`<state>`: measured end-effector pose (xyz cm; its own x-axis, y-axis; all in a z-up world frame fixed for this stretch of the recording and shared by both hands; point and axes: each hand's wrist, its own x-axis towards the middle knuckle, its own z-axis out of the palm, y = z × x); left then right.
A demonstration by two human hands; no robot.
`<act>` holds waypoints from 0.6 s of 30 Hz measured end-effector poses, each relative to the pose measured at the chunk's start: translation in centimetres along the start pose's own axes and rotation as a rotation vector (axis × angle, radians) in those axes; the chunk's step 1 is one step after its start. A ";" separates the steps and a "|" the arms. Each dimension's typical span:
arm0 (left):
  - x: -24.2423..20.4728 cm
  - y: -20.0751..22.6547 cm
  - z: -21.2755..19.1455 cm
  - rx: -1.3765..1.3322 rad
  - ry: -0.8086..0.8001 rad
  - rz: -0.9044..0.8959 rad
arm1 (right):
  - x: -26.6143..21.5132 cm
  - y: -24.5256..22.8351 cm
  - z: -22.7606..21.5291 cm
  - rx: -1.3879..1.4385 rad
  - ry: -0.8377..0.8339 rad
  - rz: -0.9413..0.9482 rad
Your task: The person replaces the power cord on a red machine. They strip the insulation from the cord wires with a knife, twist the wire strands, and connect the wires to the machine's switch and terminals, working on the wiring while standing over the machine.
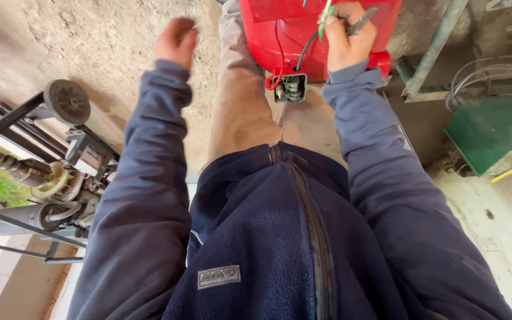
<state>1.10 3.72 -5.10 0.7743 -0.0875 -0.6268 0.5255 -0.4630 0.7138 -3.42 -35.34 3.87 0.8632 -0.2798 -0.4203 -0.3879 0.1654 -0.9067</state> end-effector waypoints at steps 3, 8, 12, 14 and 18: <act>-0.7 10.9 5.4 0.080 -0.060 0.265 | -0.7 -2.4 1.1 -0.218 0.080 -0.084; -0.1 19.2 12.9 -0.116 -0.263 0.392 | -2.1 -6.2 2.7 -0.431 0.013 -0.361; 1.9 17.3 16.8 -0.325 -0.478 0.300 | -4.2 -4.0 2.0 -0.500 -0.086 -0.443; 2.0 16.5 17.4 -0.416 -0.554 0.221 | -4.9 -2.1 1.0 -0.441 -0.013 -0.364; 0.8 15.8 17.9 -0.606 -0.708 0.175 | -4.3 -2.3 -0.8 0.154 0.127 -0.006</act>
<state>3.68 -19.41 0.09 0.5698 -0.7193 -0.3974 0.6700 0.1267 0.7314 -6.45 -35.24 7.73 0.8139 -0.3966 -0.4247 -0.3206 0.3030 -0.8974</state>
